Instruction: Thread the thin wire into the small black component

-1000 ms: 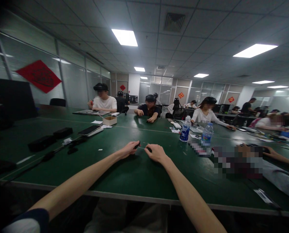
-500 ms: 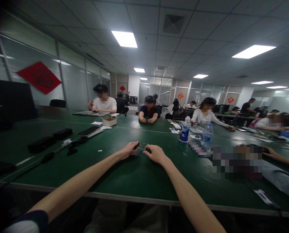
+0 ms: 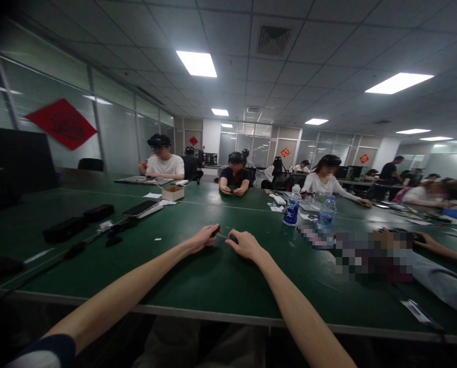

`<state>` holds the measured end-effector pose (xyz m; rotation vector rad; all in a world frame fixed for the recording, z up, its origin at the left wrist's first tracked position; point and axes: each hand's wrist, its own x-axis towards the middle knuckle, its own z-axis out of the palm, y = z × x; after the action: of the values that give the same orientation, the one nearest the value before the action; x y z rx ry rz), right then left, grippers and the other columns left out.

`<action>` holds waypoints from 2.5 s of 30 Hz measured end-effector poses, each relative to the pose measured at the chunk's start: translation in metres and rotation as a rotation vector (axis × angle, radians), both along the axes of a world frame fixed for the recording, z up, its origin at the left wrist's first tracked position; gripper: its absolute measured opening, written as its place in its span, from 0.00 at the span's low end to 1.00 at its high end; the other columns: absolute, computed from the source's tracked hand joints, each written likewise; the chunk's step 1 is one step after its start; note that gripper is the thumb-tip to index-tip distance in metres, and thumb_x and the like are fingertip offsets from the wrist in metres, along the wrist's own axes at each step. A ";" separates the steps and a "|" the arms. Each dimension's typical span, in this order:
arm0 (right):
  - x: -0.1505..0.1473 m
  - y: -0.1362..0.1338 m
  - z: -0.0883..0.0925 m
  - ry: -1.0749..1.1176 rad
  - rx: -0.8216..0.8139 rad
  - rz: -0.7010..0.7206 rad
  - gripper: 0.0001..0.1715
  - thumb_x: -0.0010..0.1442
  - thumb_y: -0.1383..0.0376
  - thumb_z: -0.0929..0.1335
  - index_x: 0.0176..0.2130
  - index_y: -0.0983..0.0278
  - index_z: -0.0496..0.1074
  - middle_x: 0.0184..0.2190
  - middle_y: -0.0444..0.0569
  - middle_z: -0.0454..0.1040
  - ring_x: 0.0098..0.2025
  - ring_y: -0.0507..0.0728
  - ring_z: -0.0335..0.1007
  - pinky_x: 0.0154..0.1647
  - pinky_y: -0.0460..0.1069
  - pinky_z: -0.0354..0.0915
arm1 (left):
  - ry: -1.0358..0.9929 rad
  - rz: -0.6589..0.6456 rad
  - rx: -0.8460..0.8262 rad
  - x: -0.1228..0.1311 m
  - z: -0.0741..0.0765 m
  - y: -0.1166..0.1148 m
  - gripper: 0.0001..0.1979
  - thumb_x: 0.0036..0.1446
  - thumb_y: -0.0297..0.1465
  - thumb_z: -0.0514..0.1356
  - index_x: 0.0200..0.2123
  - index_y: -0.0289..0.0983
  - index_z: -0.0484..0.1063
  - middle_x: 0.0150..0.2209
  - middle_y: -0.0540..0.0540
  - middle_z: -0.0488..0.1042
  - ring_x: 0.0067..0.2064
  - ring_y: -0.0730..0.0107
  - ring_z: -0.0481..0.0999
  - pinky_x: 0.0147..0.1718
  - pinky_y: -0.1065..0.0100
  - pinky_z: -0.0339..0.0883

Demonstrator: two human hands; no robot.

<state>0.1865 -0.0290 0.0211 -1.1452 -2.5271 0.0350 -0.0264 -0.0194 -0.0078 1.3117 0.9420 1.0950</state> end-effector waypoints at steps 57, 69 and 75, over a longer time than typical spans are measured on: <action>-0.002 -0.001 -0.002 -0.033 -0.004 0.001 0.21 0.65 0.51 0.57 0.47 0.58 0.69 0.37 0.49 0.75 0.38 0.56 0.70 0.36 0.46 0.59 | 0.001 -0.004 0.022 0.000 -0.001 0.001 0.20 0.56 0.48 0.51 0.34 0.35 0.63 0.15 0.58 0.54 0.15 0.82 0.47 0.16 0.76 0.40; -0.006 -0.001 -0.004 -0.094 0.020 -0.098 0.24 0.65 0.48 0.54 0.48 0.57 0.67 0.38 0.49 0.75 0.40 0.57 0.71 0.37 0.47 0.58 | -0.015 -0.001 0.050 0.000 -0.004 0.006 0.19 0.56 0.48 0.51 0.32 0.36 0.61 0.15 0.57 0.57 0.15 0.81 0.50 0.15 0.76 0.40; -0.006 0.000 -0.004 -0.097 0.033 -0.115 0.25 0.65 0.47 0.54 0.48 0.57 0.67 0.39 0.50 0.74 0.41 0.58 0.70 0.37 0.47 0.58 | -0.019 0.002 0.046 0.000 -0.002 0.005 0.18 0.56 0.47 0.51 0.32 0.36 0.61 0.16 0.56 0.58 0.15 0.81 0.52 0.15 0.76 0.42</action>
<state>0.1807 -0.0294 0.0167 -1.3066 -2.5294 -0.0933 -0.0264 -0.0144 -0.0101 1.3357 0.9088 1.1351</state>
